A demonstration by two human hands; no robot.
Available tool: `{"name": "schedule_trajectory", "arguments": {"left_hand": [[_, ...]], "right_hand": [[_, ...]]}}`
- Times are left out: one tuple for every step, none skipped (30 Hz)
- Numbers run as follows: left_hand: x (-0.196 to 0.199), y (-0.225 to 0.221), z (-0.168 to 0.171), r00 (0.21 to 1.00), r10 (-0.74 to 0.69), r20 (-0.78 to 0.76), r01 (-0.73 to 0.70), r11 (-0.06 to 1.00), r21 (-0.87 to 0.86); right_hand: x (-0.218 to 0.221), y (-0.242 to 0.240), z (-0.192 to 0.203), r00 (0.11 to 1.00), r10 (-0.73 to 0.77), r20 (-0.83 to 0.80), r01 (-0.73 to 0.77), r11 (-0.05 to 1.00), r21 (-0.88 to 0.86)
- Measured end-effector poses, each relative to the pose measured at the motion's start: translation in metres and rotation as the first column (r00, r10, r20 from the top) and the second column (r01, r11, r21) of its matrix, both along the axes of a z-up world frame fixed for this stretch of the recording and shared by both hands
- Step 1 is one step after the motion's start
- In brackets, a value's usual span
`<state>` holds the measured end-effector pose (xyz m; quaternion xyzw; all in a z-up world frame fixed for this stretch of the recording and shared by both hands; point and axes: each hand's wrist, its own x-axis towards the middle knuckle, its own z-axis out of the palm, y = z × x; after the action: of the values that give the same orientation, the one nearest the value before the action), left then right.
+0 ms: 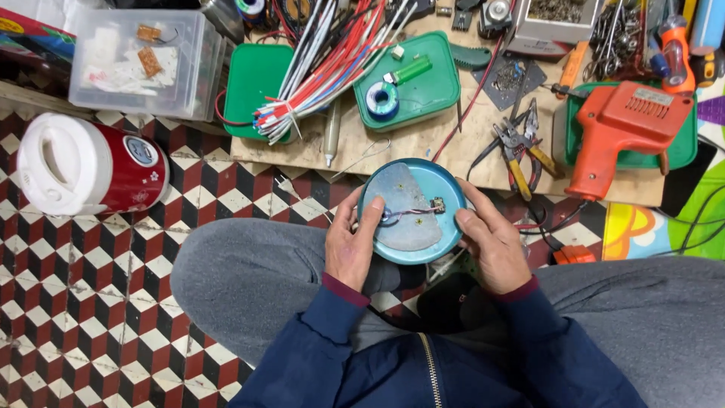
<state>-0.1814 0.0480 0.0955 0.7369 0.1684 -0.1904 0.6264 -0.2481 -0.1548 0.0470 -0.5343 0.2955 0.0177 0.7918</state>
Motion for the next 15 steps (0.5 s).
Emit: {"name": "schedule_trajectory", "arguments": {"left_hand": [[-0.003,0.004,-0.006,1.0,-0.004,-0.01,0.004,1.0,-0.001],[-0.006,0.007,-0.012,1.0,-0.018,-0.022,0.018,1.0,0.014],[-0.01,0.01,-0.017,0.999,-0.033,-0.037,0.034,0.999,0.03],[-0.015,0.01,-0.018,0.998,-0.039,-0.049,0.04,0.999,0.028],[-0.018,0.008,-0.018,0.999,-0.042,0.008,0.041,0.997,0.069],[-0.022,0.007,-0.018,0.997,-0.046,0.064,0.039,0.993,0.109],[-0.024,0.004,-0.009,0.997,-0.049,0.059,0.043,0.993,0.108],[-0.027,0.002,0.0,0.984,-0.12,0.131,0.096,0.98,0.172],[-0.029,0.0,0.009,0.962,-0.191,0.197,0.141,0.96,0.241],[-0.029,0.0,0.013,0.963,-0.191,0.192,0.142,0.96,0.242],[-0.029,0.0,0.018,0.953,-0.269,0.141,0.238,0.95,0.204],[-0.029,0.001,0.022,0.933,-0.347,0.094,0.329,0.93,0.16],[-0.033,0.004,0.008,0.934,-0.344,0.091,0.327,0.931,0.162],[-0.037,0.007,-0.005,0.956,-0.292,-0.005,0.291,0.952,0.099],[-0.039,0.008,-0.019,0.965,-0.244,-0.099,0.248,0.968,0.036]], "right_hand": [[-0.007,-0.005,-0.002,1.0,-0.004,-0.01,0.004,1.0,-0.001],[-0.014,-0.01,-0.005,1.0,0.027,-0.009,-0.027,1.0,-0.01],[-0.022,-0.015,-0.007,0.998,0.057,-0.011,-0.057,0.998,-0.019],[-0.026,-0.014,0.008,0.998,0.051,-0.024,-0.051,0.999,-0.019],[-0.028,-0.015,0.024,0.992,0.106,-0.066,-0.114,0.984,-0.137],[-0.029,-0.015,0.039,0.981,0.156,-0.115,-0.18,0.951,-0.25],[-0.033,-0.012,0.043,0.981,0.153,-0.12,-0.179,0.951,-0.25],[-0.036,-0.01,0.046,0.973,0.179,-0.143,-0.213,0.938,-0.274],[-0.039,-0.006,0.049,0.964,0.207,-0.166,-0.249,0.923,-0.294],[-0.041,-0.005,0.05,0.963,0.207,-0.171,-0.25,0.923,-0.292],[-0.043,-0.004,0.05,0.96,0.22,-0.174,-0.264,0.916,-0.302],[-0.044,-0.002,0.051,0.957,0.232,-0.177,-0.278,0.909,-0.312],[-0.045,-0.001,0.05,0.956,0.235,-0.178,-0.281,0.909,-0.309],[-0.046,0.0,0.05,0.954,0.237,-0.183,-0.285,0.903,-0.321],[-0.046,-0.001,0.05,0.954,0.235,-0.186,-0.287,0.896,-0.338]]}}
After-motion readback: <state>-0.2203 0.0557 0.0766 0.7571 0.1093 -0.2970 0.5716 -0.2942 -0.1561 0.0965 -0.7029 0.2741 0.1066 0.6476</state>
